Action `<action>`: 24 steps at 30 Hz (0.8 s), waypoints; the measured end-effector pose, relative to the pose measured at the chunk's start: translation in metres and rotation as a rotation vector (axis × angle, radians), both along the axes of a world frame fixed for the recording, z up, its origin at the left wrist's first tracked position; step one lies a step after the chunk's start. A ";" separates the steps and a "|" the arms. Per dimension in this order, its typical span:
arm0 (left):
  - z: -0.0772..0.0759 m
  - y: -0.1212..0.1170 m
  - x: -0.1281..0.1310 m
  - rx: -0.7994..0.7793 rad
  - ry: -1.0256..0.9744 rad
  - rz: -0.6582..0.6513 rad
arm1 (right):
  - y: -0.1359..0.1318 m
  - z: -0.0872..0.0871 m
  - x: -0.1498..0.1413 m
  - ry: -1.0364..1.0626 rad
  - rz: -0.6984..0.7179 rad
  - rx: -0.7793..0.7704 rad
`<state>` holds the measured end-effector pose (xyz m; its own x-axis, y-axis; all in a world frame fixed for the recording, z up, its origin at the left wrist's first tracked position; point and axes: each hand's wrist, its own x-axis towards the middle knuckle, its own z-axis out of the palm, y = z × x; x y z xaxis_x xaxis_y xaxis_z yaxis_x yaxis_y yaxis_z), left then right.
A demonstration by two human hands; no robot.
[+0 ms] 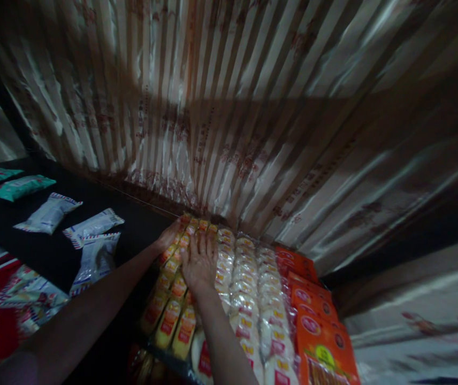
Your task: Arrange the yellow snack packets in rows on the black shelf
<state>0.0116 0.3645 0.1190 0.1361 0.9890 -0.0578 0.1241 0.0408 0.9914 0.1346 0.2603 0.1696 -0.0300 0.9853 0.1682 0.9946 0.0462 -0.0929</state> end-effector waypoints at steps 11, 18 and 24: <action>-0.016 0.006 0.009 0.122 -0.010 0.029 | 0.014 -0.017 0.012 -0.005 -0.015 -0.095; -0.017 0.010 0.005 0.115 -0.041 0.053 | 0.009 -0.008 0.013 0.028 0.004 -0.001; 0.000 0.002 -0.010 0.018 -0.067 0.087 | -0.001 0.006 0.018 0.140 0.044 0.039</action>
